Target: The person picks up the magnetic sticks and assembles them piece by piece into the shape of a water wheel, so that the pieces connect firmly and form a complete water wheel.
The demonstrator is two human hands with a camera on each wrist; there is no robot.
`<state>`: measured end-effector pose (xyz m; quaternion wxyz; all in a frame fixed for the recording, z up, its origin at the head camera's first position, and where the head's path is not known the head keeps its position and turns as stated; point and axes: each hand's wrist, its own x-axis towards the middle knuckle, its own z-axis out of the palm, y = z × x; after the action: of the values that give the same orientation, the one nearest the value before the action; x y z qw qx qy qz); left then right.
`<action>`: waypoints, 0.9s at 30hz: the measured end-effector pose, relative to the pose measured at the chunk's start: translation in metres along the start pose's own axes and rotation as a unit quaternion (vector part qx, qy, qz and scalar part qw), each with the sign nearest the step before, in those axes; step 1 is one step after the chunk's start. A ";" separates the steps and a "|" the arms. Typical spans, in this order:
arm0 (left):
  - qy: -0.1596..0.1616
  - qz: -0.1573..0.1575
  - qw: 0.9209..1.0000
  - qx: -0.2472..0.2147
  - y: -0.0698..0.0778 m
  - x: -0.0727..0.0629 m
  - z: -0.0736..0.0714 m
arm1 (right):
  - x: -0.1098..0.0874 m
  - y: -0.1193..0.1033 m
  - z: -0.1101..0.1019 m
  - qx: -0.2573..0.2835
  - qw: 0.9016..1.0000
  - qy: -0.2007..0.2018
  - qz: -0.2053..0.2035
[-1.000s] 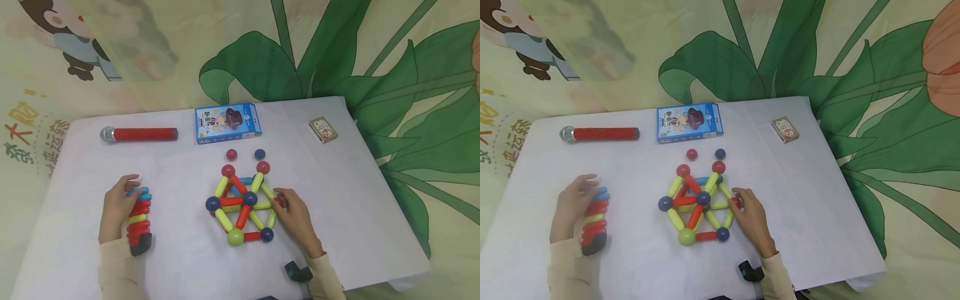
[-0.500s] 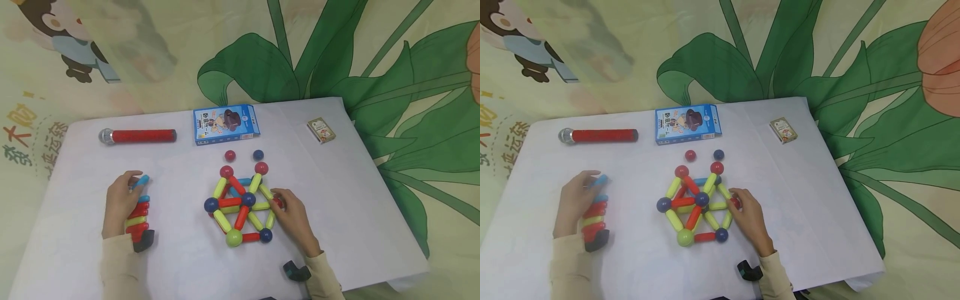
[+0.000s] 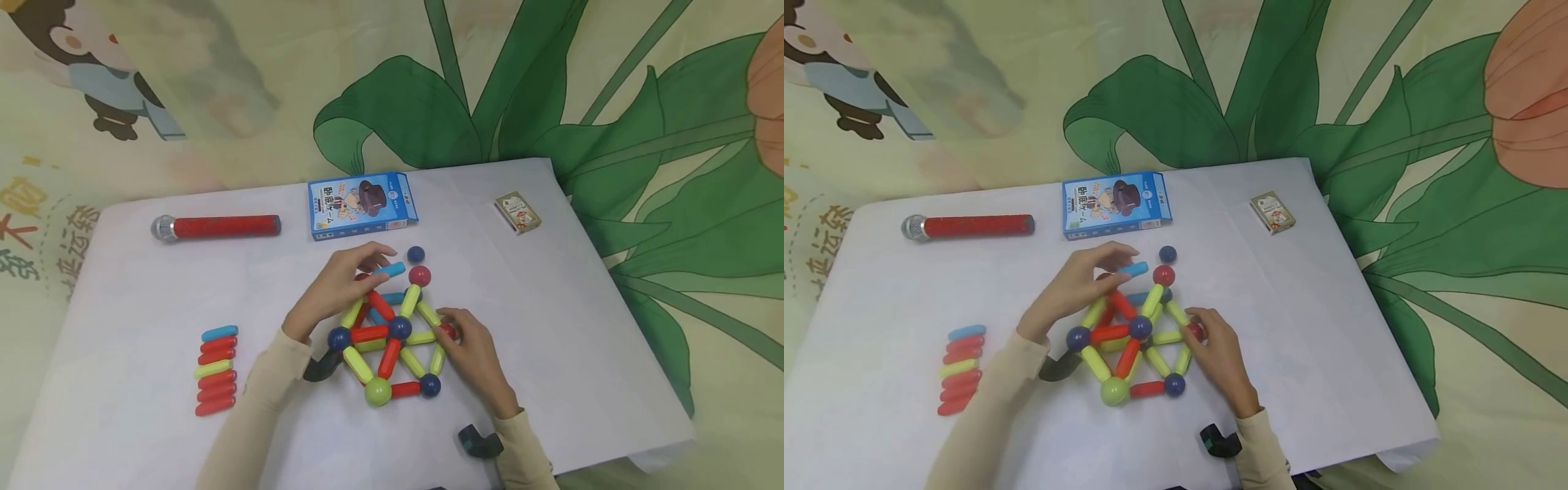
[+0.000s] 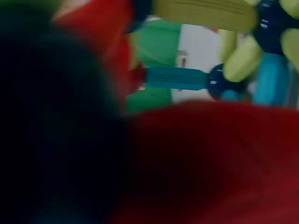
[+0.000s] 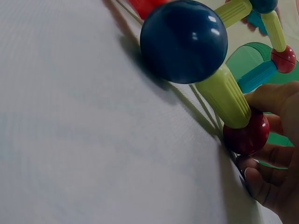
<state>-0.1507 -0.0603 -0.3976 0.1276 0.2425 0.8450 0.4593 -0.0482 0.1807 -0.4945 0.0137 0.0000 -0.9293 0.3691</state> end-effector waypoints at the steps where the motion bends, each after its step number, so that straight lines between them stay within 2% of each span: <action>1: -0.010 -0.004 1.000 0.008 -0.001 0.002 0.002 | 0.000 0.000 0.000 -0.001 1.000 -0.001 -0.001; 5: -0.029 -0.015 0.999 0.019 -0.002 0.004 0.007 | 0.001 0.001 0.001 0.001 1.000 0.001 -0.006; 13: -0.031 -0.017 0.999 0.012 -0.004 0.003 0.008 | 0.005 0.001 0.001 0.013 1.000 -0.010 -0.008; 16: -0.021 -0.021 1.000 0.008 -0.010 -0.001 0.006 | 0.010 0.000 0.001 0.014 1.000 -0.015 -0.012; 20: 0.003 -0.039 0.999 -0.013 -0.021 -0.014 0.000 | 0.022 -0.001 0.001 0.010 1.000 -0.022 -0.018; 24: 0.035 -0.076 0.995 -0.047 -0.029 -0.035 -0.007 | 0.043 -0.005 0.002 0.011 0.999 -0.036 -0.032; 27: 0.052 -0.099 0.991 -0.075 -0.033 -0.053 -0.012 | 0.063 -0.010 0.003 0.008 0.997 -0.063 -0.051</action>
<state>-0.1210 -0.1119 -0.4192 0.1459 0.1234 0.8332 0.5189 -0.1115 0.1718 -0.4884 -0.0257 0.0705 -0.9240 0.3750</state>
